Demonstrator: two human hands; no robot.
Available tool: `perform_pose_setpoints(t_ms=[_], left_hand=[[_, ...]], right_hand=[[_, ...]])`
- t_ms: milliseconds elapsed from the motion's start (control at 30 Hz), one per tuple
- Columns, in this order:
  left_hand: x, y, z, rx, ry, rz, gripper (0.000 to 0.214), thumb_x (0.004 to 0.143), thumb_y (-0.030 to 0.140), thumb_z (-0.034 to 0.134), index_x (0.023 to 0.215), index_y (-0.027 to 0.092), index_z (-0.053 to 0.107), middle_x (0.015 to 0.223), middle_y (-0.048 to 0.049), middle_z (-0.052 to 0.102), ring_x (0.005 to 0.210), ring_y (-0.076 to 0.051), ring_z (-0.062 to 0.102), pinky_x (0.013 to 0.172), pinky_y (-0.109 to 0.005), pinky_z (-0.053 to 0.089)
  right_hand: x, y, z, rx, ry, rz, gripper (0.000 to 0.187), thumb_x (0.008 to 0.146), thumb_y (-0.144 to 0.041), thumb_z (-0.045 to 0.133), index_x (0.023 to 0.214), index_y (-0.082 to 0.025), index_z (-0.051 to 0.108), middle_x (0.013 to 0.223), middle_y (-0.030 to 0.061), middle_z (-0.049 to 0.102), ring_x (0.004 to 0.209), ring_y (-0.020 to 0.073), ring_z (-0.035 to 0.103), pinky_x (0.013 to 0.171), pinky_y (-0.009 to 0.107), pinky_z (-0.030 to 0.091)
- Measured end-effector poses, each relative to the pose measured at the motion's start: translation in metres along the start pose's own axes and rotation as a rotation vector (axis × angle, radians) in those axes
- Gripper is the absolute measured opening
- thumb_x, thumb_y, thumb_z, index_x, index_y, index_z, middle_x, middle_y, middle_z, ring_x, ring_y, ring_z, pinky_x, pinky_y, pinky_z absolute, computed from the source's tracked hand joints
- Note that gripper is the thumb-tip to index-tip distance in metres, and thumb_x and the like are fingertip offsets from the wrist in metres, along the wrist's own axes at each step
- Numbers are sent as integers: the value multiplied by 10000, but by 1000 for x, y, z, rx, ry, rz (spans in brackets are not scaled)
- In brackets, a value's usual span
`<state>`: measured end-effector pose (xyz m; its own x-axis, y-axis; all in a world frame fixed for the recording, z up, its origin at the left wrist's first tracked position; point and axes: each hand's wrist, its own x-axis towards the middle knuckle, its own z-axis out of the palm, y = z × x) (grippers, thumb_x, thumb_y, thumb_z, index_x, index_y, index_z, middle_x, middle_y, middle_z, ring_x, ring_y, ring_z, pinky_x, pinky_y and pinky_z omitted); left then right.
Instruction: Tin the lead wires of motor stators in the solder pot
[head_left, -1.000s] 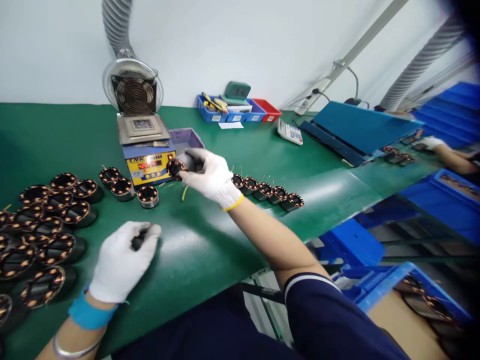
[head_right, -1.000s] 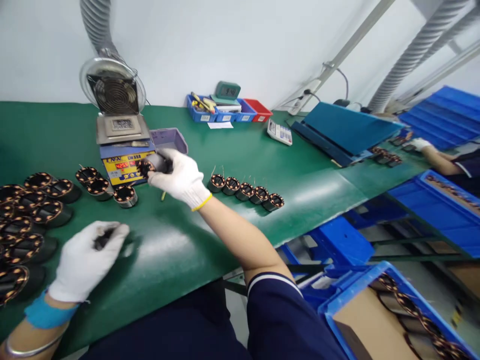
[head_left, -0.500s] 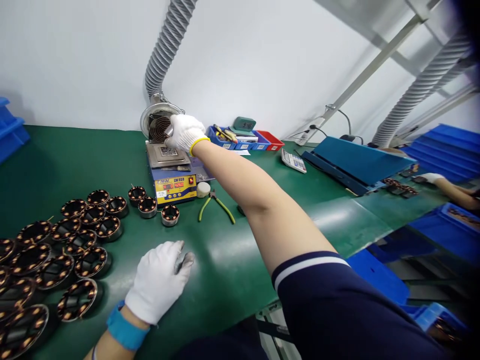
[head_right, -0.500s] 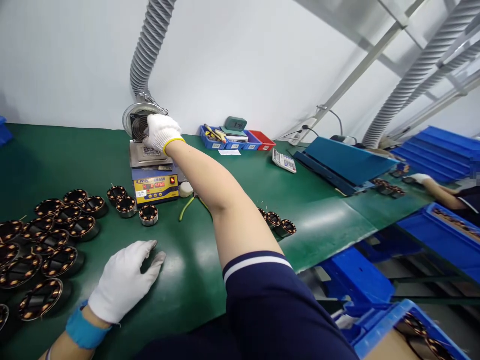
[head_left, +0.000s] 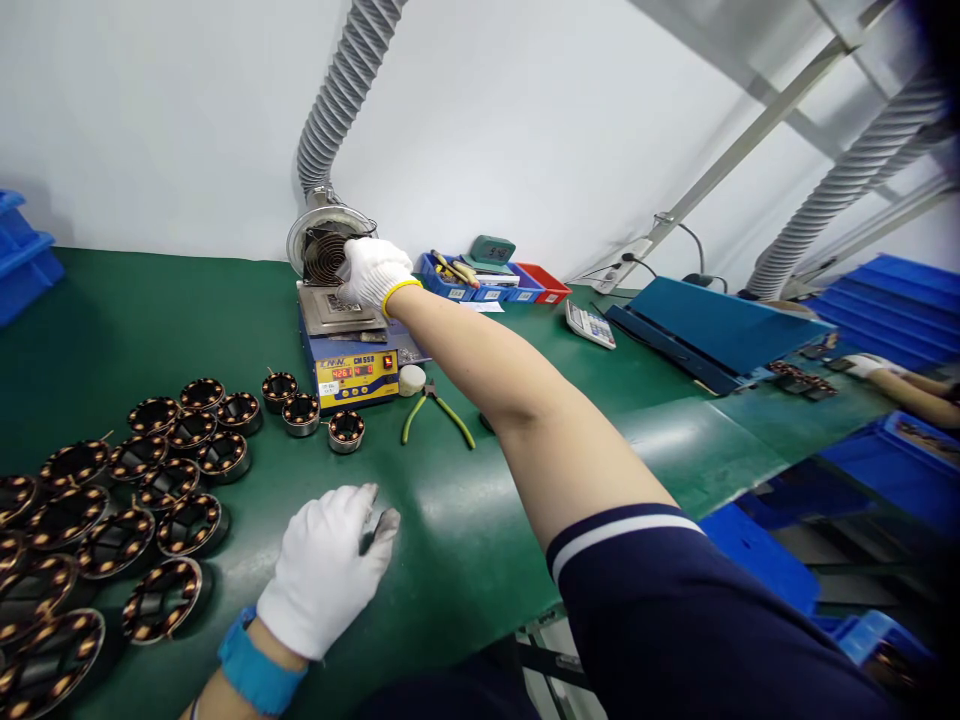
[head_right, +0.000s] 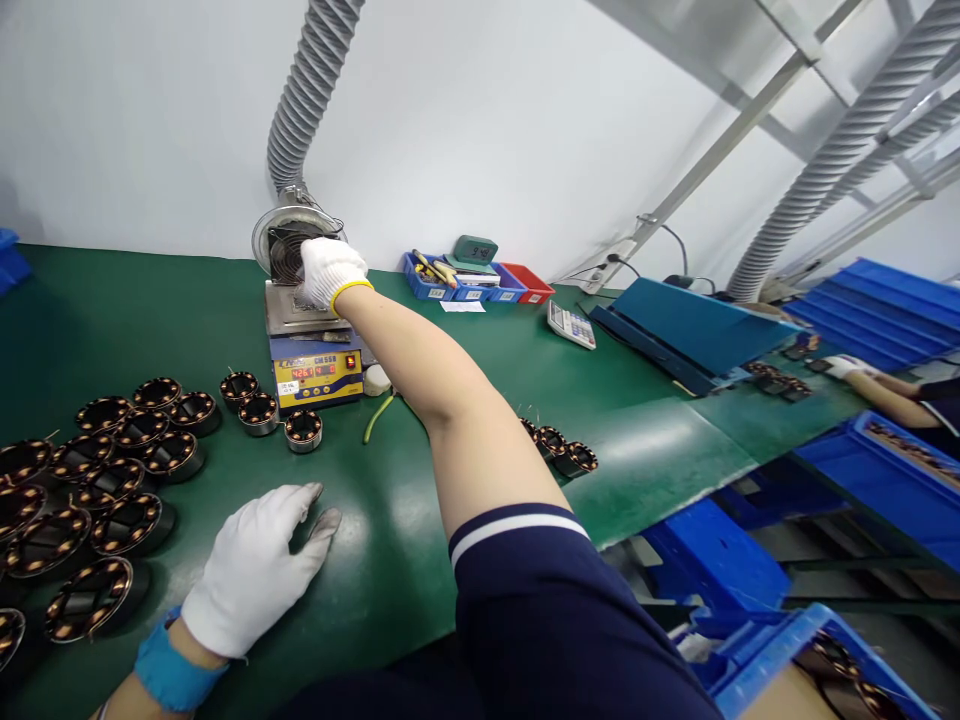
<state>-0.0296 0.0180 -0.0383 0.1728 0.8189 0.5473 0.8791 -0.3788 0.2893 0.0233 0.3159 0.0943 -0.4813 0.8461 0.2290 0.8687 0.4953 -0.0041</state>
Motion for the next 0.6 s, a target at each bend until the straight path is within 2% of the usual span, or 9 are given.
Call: perform_pose_setpoints(t_ms=[200, 367, 467, 533, 600], left_hand=[[0, -6, 3, 12, -7, -19, 254, 911, 364, 523, 1038, 158, 602, 887, -58, 693, 731, -228, 657, 626, -366, 527], [1, -12, 6, 5, 52, -84, 306, 904, 400, 542, 1063, 146, 604, 909, -72, 690, 762, -232, 657, 661, -372, 543], [3, -13, 6, -62, 104, -191, 363, 893, 413, 562, 1125, 136, 594, 930, -90, 682, 794, -229, 657, 702, -371, 558], [4, -11, 4, -151, 139, -294, 438, 885, 425, 576, 1210, 132, 561, 991, -105, 682, 844, -227, 663, 751, -368, 566], [4, -8, 4, -252, 165, -405, 537, 893, 439, 566, 1319, 123, 485, 1124, -139, 663, 930, -232, 667, 816, -372, 566]], right_hand=[[1, 4, -8, 24, 36, 21, 410, 714, -346, 661, 1066, -136, 637, 1065, 134, 644, 1046, 320, 608, 864, 475, 506], [-9, 10, -37, 155, 85, 119, 356, 742, -386, 612, 1009, -152, 643, 992, 120, 659, 985, 271, 611, 849, 430, 500], [-37, 12, -45, 305, 69, 150, 358, 740, -408, 611, 975, -144, 665, 907, 95, 672, 914, 243, 622, 810, 383, 506], [-65, 8, -38, 486, 8, 166, 394, 715, -434, 646, 997, -161, 682, 865, 63, 676, 851, 221, 632, 774, 358, 515], [-100, -3, -20, 740, -95, 219, 496, 696, -458, 680, 1115, -193, 667, 876, 45, 681, 796, 206, 640, 728, 346, 531]])
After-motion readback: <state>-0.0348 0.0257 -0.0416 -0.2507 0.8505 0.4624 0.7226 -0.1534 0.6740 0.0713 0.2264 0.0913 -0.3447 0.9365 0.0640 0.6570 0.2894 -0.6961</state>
